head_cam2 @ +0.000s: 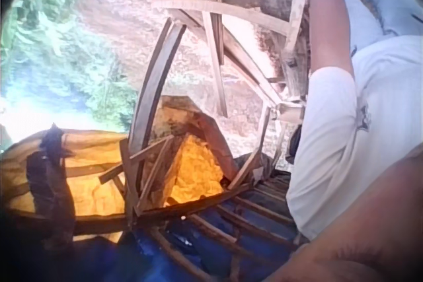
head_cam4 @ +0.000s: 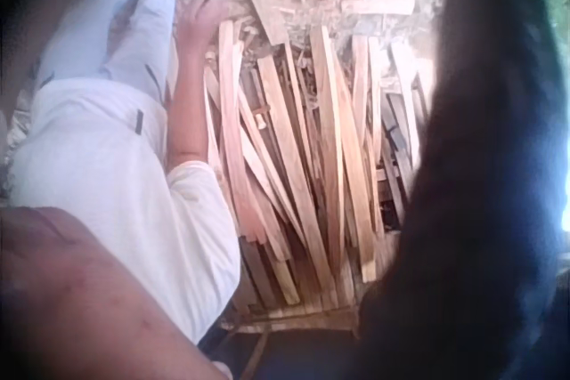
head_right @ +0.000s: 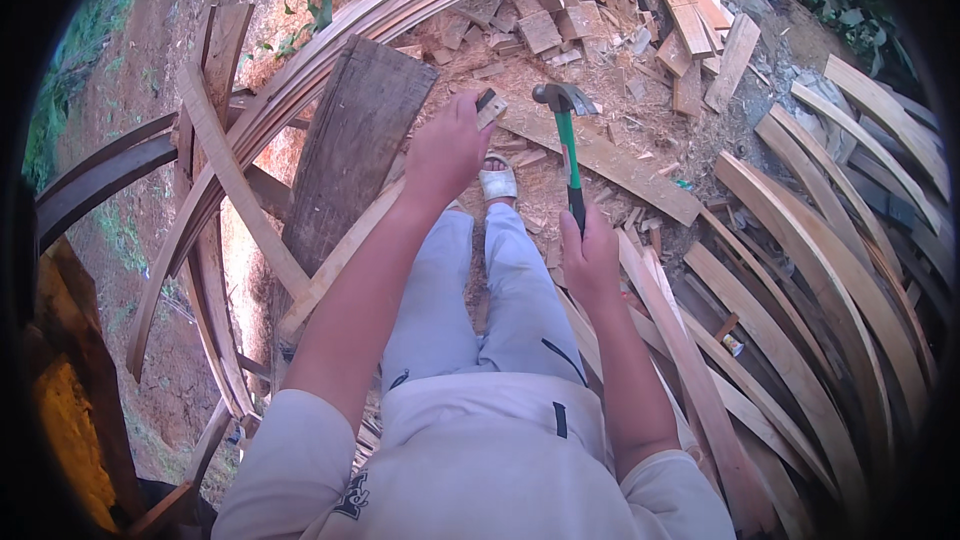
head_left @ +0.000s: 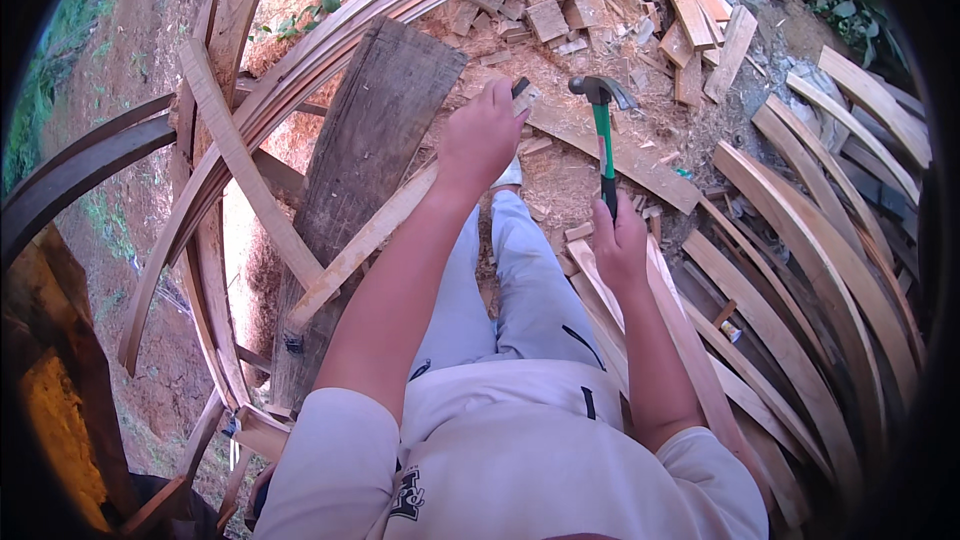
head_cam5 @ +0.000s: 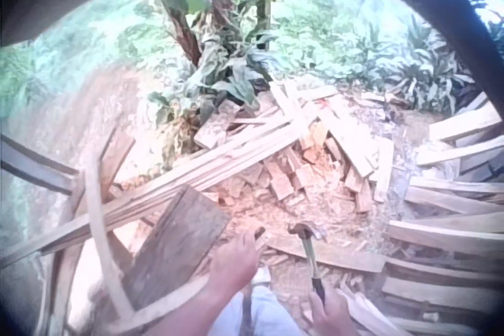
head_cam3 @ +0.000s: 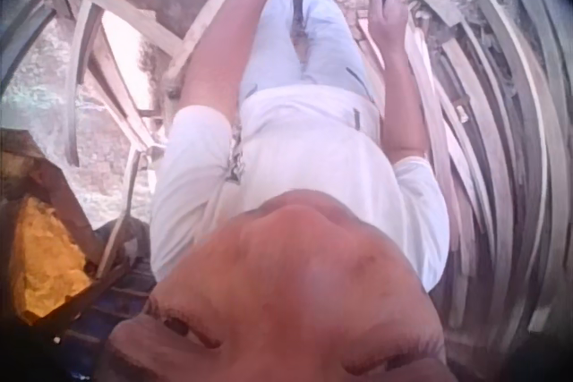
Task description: The person hammers nails into small wooden pieces using a hammer. They repeatedly pick up nails, position them on the wood, and strike them to secure the pieces. The person also moves the wood to different positions on a workbench during the process.
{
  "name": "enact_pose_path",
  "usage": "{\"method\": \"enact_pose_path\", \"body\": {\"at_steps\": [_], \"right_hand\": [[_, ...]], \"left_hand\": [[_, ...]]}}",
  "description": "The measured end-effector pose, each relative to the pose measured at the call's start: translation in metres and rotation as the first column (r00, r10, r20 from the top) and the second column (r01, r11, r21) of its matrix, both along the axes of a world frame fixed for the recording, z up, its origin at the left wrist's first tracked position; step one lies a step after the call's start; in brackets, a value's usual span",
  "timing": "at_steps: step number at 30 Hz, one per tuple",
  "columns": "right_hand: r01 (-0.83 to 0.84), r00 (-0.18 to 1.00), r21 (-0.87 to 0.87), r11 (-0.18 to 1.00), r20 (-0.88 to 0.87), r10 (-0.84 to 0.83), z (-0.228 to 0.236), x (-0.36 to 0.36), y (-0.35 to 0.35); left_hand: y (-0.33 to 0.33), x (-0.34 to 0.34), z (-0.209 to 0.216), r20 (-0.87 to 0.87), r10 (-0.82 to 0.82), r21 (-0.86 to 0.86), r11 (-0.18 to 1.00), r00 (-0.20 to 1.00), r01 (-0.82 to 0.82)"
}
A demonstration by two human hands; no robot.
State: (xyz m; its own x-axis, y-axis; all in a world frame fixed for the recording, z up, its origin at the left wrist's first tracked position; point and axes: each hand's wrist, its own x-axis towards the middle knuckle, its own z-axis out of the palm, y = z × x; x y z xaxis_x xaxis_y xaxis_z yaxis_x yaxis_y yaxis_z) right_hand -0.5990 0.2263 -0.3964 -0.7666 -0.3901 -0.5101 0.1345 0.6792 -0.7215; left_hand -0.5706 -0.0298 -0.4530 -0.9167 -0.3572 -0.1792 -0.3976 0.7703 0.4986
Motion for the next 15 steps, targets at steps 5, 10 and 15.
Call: {"method": "enact_pose_path", "body": {"at_steps": [5,10,15], "right_hand": [[-0.101,0.993,0.042,0.994,-0.063,0.104,0.052,0.013,-0.005],[-0.187,0.961,0.031,0.982,-0.200,0.189,0.047,0.018,-0.019],[-0.266,0.920,0.119,0.957,-0.264,0.288,0.022,0.019,-0.026]], "left_hand": [[0.003,0.000,-0.003,-0.012,-0.015,-0.062,0.998,1.000,0.014],[-0.005,0.000,-0.007,-0.053,0.034,-0.008,0.999,0.998,-0.034],[-0.008,0.000,-0.006,-0.041,0.035,-0.001,0.999,0.999,-0.035]]}}
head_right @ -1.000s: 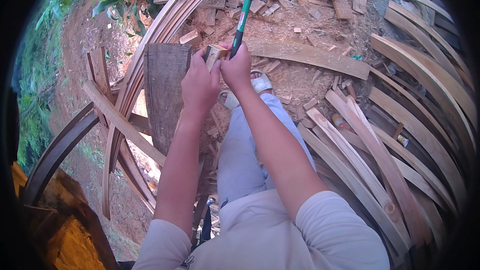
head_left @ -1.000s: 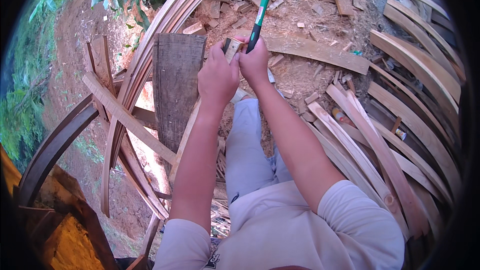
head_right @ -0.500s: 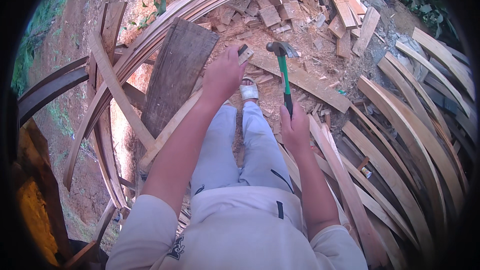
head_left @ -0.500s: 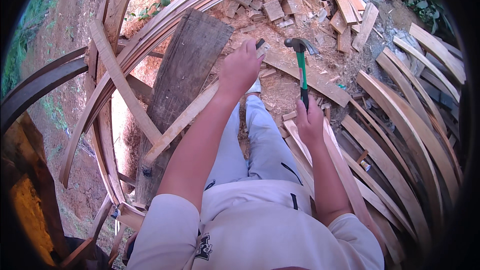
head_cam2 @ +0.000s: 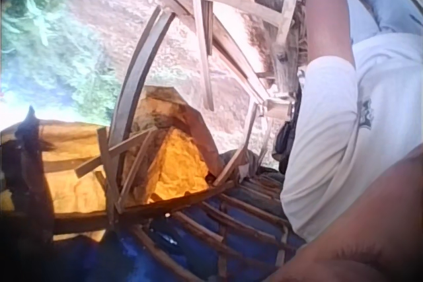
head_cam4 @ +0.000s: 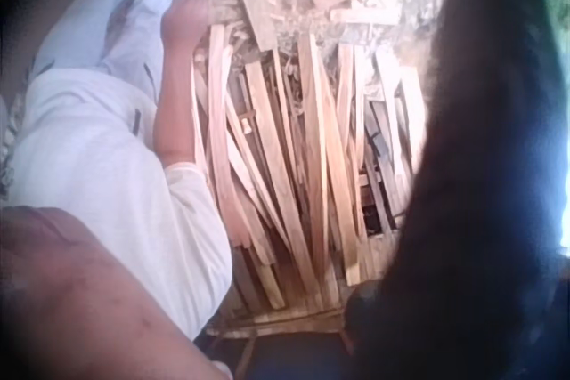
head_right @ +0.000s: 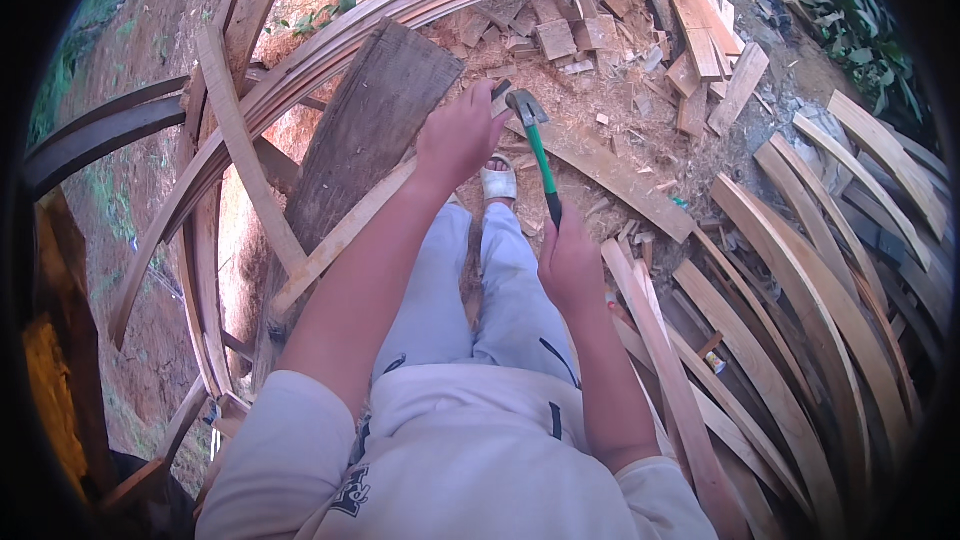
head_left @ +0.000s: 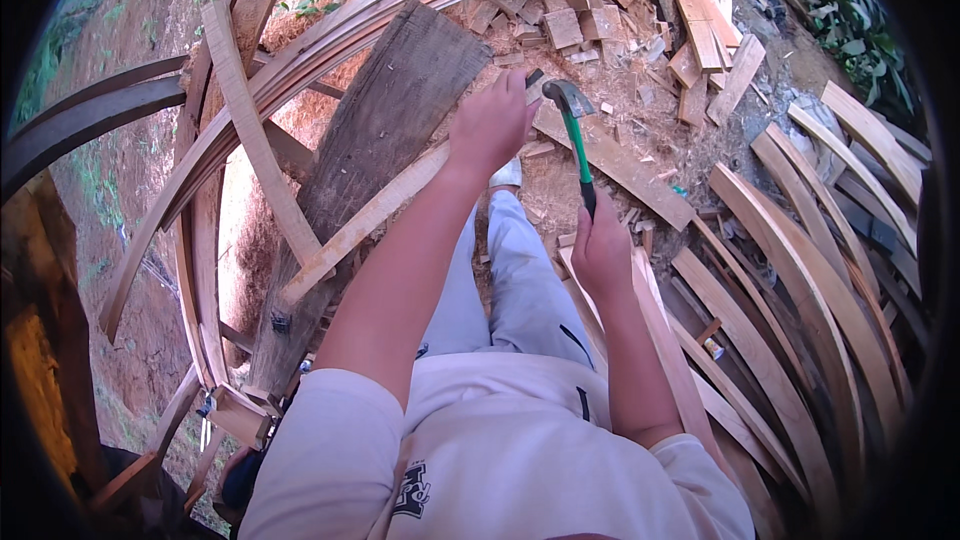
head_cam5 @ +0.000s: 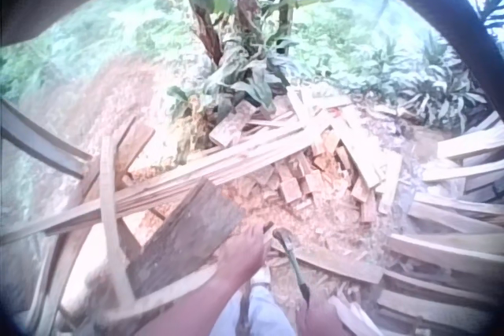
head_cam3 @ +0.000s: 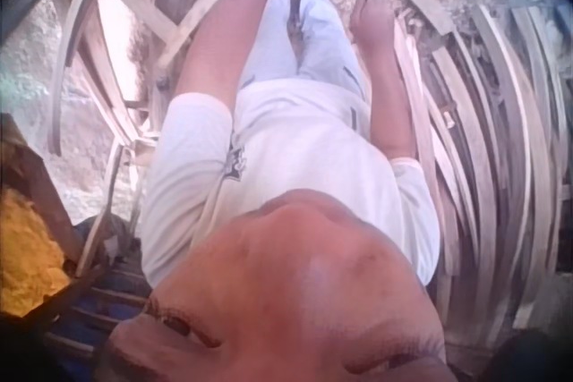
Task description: The person hammers nails into small wooden pieces using a hammer. They repeatedly pick up nails, position them on the wood, and strike them to secure the pieces. The person also moves the wood to different positions on a workbench during the process.
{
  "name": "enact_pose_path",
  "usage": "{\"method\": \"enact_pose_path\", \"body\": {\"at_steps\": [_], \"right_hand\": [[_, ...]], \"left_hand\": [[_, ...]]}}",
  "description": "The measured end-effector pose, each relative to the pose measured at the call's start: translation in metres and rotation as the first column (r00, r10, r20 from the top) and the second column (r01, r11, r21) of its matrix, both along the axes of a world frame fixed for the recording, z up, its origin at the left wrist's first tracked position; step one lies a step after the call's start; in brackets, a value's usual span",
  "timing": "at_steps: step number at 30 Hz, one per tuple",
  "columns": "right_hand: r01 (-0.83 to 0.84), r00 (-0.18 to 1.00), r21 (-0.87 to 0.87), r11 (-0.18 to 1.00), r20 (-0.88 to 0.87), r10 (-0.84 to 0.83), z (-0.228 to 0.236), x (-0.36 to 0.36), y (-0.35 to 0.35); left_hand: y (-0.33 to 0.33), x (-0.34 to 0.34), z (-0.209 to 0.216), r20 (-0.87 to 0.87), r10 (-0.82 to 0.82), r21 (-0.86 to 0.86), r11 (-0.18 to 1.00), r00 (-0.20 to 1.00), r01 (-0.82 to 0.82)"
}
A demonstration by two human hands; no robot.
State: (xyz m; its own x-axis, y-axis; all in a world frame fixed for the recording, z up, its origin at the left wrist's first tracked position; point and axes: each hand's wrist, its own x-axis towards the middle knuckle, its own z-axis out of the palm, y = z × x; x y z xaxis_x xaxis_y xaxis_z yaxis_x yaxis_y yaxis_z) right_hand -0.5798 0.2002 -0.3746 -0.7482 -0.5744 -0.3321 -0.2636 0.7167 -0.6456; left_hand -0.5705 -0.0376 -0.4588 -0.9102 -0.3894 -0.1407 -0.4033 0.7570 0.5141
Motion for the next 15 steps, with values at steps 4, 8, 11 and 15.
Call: {"method": "enact_pose_path", "body": {"at_steps": [4,8,11,15], "right_hand": [[0.053,0.997,-0.026,0.998,-0.052,-0.055,0.018,0.006,-0.006],[0.046,0.995,-0.083,0.996,-0.084,-0.053,0.016,0.010,-0.002],[-0.041,0.999,0.093,0.995,-0.010,0.042,0.007,-0.001,-0.008],[0.085,0.984,-0.162,0.983,-0.141,-0.108,0.032,0.012,-0.006]], "left_hand": [[0.003,0.000,0.004,0.052,0.015,0.020,1.000,0.999,-0.016],[0.006,-0.002,0.002,0.060,0.002,0.042,0.999,0.998,-0.005],[0.009,-0.004,0.002,0.055,-0.005,0.031,1.000,0.998,0.003],[0.011,-0.010,0.000,0.066,-0.002,0.006,1.000,0.998,0.001]]}}
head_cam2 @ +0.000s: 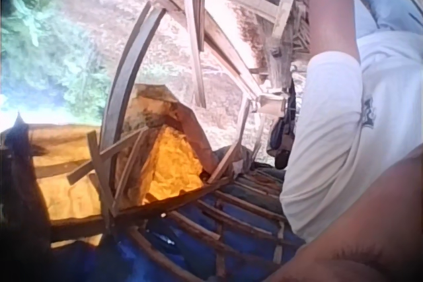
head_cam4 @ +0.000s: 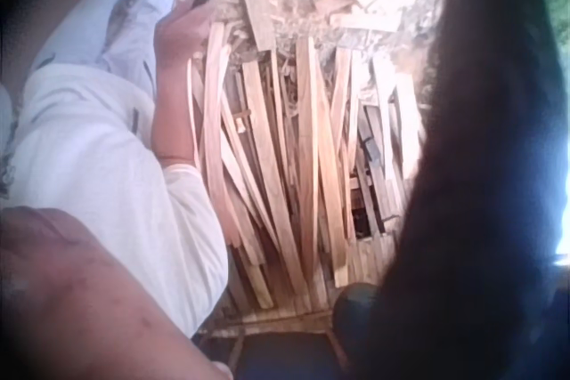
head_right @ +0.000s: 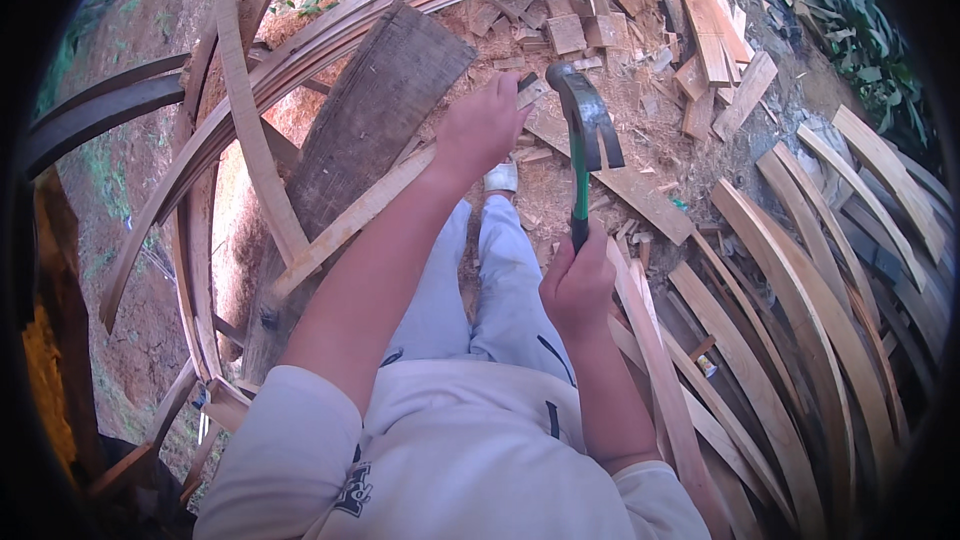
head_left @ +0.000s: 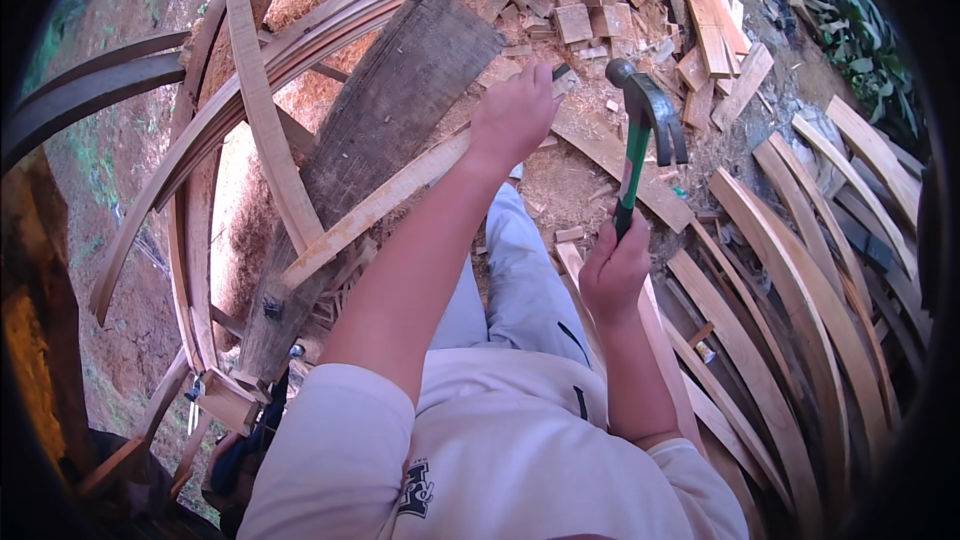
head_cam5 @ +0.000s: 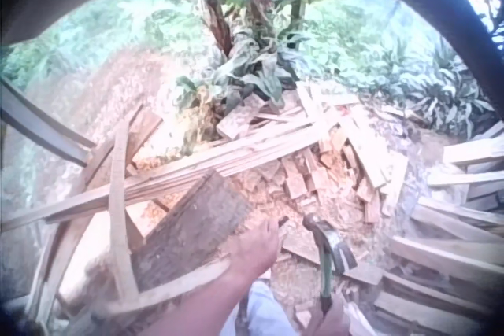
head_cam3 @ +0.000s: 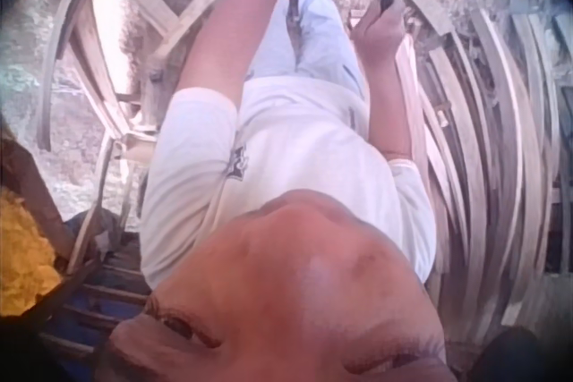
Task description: The person hammers nails into small wooden pieces using a hammer. They repeatedly pick up nails, position them on the wood, and strike them to secure the pieces. The person also moves the wood to different positions on a workbench during the process.
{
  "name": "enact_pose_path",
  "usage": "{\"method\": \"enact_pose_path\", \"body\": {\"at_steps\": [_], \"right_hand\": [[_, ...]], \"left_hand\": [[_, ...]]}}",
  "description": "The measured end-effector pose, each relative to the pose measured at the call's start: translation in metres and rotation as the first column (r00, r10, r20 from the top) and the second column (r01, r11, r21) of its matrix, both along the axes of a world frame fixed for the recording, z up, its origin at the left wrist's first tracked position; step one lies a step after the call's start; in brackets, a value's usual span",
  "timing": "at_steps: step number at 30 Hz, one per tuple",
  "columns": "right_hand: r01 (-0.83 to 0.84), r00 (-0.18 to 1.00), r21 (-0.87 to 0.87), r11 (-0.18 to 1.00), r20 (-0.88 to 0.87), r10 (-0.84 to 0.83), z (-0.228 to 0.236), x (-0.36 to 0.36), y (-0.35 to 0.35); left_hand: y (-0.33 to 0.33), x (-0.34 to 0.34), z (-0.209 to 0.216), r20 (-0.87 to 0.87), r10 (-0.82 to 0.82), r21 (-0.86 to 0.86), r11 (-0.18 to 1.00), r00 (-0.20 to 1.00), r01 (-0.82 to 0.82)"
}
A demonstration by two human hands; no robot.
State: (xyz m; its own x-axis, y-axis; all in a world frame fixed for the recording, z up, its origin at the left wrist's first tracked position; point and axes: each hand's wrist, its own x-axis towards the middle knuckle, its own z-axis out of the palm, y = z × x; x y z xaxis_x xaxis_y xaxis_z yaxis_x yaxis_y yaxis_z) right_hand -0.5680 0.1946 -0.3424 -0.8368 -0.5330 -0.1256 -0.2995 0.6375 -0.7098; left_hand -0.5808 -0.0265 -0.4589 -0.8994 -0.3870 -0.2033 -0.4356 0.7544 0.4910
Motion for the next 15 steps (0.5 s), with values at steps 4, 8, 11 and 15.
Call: {"method": "enact_pose_path", "body": {"at_steps": [4,8,11,15], "right_hand": [[-0.064,0.986,0.210,0.976,0.166,0.029,-0.018,-0.014,-0.003],[-0.033,0.984,0.188,0.982,0.178,-0.001,-0.018,-0.007,0.005],[-0.021,1.000,-0.021,1.000,0.006,0.021,-0.013,-0.003,0.005],[-0.070,0.993,0.064,0.995,0.096,0.064,-0.024,-0.006,-0.004]], "left_hand": [[-0.007,0.003,0.001,-0.025,0.005,-0.068,0.998,1.000,-0.007],[-0.014,0.012,0.002,-0.009,0.014,-0.021,1.000,1.000,-0.014],[-0.012,0.019,0.003,-0.012,-0.001,0.002,1.000,1.000,0.001],[-0.006,0.021,0.005,-0.001,-0.006,0.026,1.000,1.000,0.006]]}}
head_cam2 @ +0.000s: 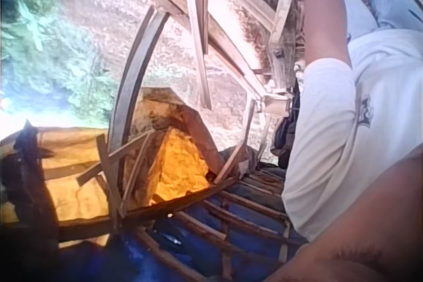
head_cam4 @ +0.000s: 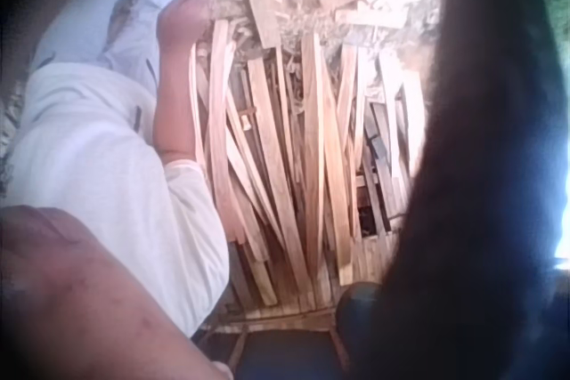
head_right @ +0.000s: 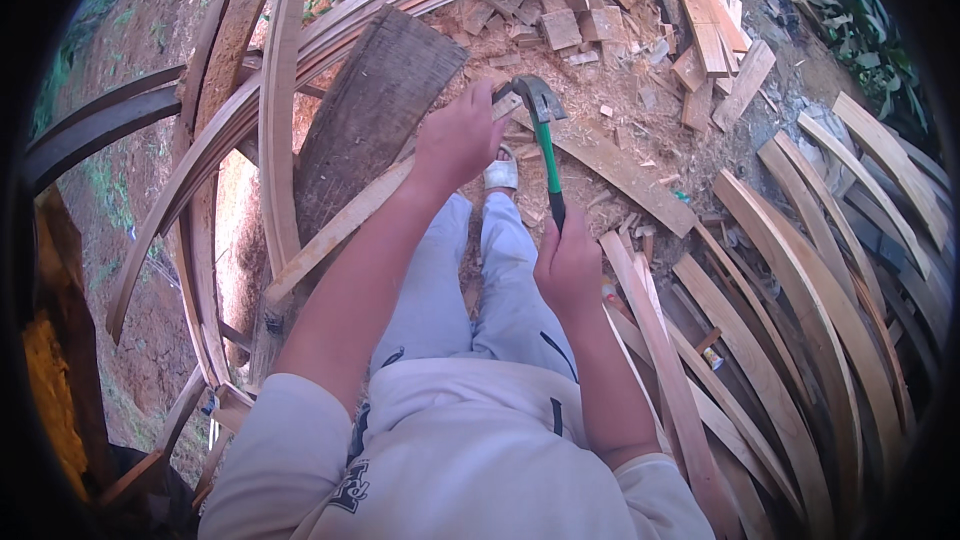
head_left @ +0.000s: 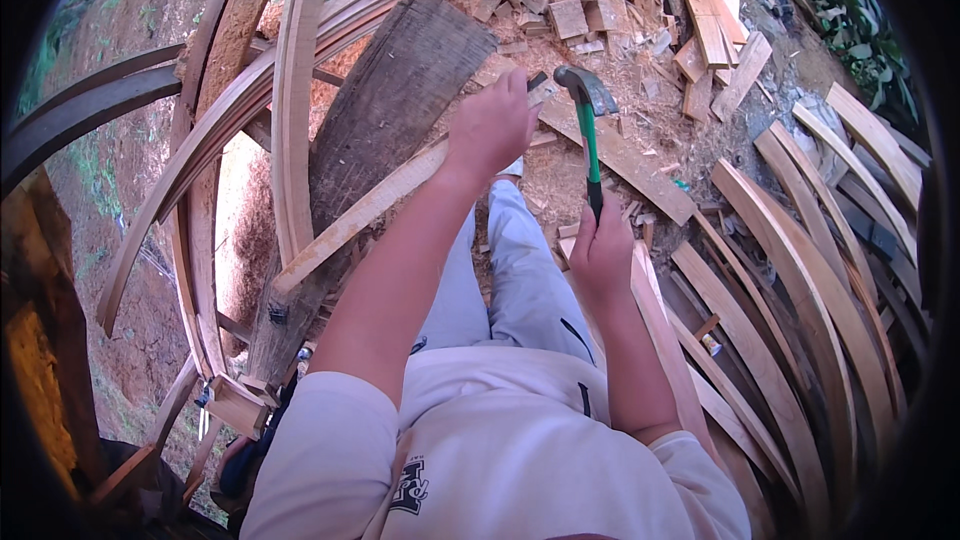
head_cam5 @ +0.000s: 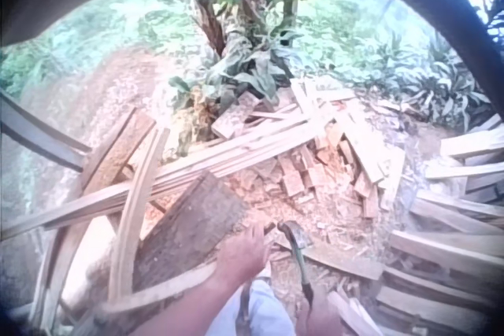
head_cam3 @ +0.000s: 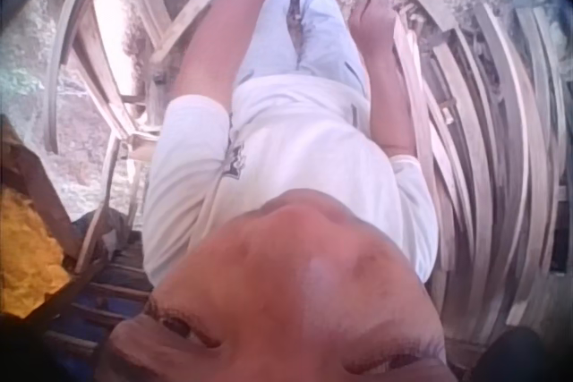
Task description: The person hammers nails into small wooden pieces using a hammer. They repeatedly pick up nails, position them on the wood, and strike them to secure the pieces. The person also moves the wood to different positions on a workbench during the process.
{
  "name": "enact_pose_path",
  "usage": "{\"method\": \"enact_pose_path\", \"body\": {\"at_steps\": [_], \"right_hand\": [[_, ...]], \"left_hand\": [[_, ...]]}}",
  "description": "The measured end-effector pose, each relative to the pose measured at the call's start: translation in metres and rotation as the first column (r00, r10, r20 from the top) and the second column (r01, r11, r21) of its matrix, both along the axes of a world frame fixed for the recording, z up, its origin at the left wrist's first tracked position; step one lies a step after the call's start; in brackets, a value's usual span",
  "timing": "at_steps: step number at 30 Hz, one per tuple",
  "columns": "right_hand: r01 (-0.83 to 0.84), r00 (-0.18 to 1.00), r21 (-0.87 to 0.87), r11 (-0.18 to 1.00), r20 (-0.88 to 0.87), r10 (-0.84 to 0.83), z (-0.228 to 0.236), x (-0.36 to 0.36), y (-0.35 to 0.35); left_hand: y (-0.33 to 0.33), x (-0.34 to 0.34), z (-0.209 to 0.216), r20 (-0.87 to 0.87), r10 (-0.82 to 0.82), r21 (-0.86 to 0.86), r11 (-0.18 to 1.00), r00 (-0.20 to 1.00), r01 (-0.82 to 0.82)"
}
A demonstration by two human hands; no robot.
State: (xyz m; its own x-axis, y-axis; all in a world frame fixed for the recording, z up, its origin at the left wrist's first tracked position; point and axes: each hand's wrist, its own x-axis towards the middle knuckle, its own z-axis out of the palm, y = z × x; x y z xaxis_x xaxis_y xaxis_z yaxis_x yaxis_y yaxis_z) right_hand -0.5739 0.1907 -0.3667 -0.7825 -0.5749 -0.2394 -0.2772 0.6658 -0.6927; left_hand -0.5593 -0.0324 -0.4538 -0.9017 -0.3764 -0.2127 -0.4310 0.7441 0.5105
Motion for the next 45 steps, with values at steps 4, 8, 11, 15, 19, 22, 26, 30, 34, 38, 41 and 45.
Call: {"method": "enact_pose_path", "body": {"at_steps": [4,8,11,15,19,22,26,30,34,38,41,45], "right_hand": [[0.042,0.994,0.077,0.996,0.100,-0.049,-0.014,0.007,0.008],[0.114,0.985,0.042,0.993,0.129,-0.118,-0.001,0.007,-0.003],[0.136,0.985,-0.008,0.991,0.106,-0.135,0.012,-0.004,-0.019],[0.066,0.982,-0.020,0.998,0.180,-0.061,0.031,-0.029,-0.050],[-0.002,0.987,-0.056,0.998,0.159,0.011,0.035,-0.034,-0.069],[-0.033,0.987,-0.083,0.996,0.156,0.045,0.029,-0.035,-0.071],[-0.099,0.985,-0.059,0.993,0.133,0.106,0.028,-0.031,-0.066],[-0.046,0.971,-0.033,0.998,0.234,0.053,0.022,-0.030,-0.056],[-0.014,0.974,-0.051,0.999,0.227,0.025,0.015,-0.037,-0.050],[0.022,0.968,-0.076,0.997,0.252,-0.003,0.011,-0.040,-0.042],[0.028,0.968,-0.071,0.997,0.253,-0.009,0.008,-0.041,-0.037],[0.049,0.966,-0.073,0.996,0.255,-0.029,0.013,-0.034,-0.039]], "left_hand": [[0.002,-0.002,0.002,0.040,0.004,0.010,1.000,0.999,-0.005],[0.004,0.000,0.007,0.032,0.018,0.011,1.000,0.999,-0.019],[0.013,-0.002,0.006,-0.020,0.023,-0.017,1.000,1.000,-0.023],[0.023,-0.006,0.004,-0.017,0.070,-0.027,0.997,0.997,-0.071],[0.033,-0.012,0.009,-0.004,0.066,0.006,0.998,0.998,-0.066],[0.033,-0.022,0.014,0.014,0.087,0.073,0.993,0.996,-0.088],[0.025,-0.028,0.025,0.109,0.197,0.288,0.932,0.974,-0.220],[0.026,-0.015,0.008,-0.020,0.123,0.081,0.989,0.992,-0.121],[0.036,-0.004,0.008,-0.052,0.121,0.023,0.992,0.991,-0.120],[0.047,0.005,-0.003,-0.084,0.170,0.072,0.984,0.982,-0.164],[0.048,0.012,-0.009,-0.124,0.206,0.118,0.974,0.971,-0.191],[0.040,0.010,-0.012,-0.117,0.164,0.061,0.986,0.980,-0.157]]}}
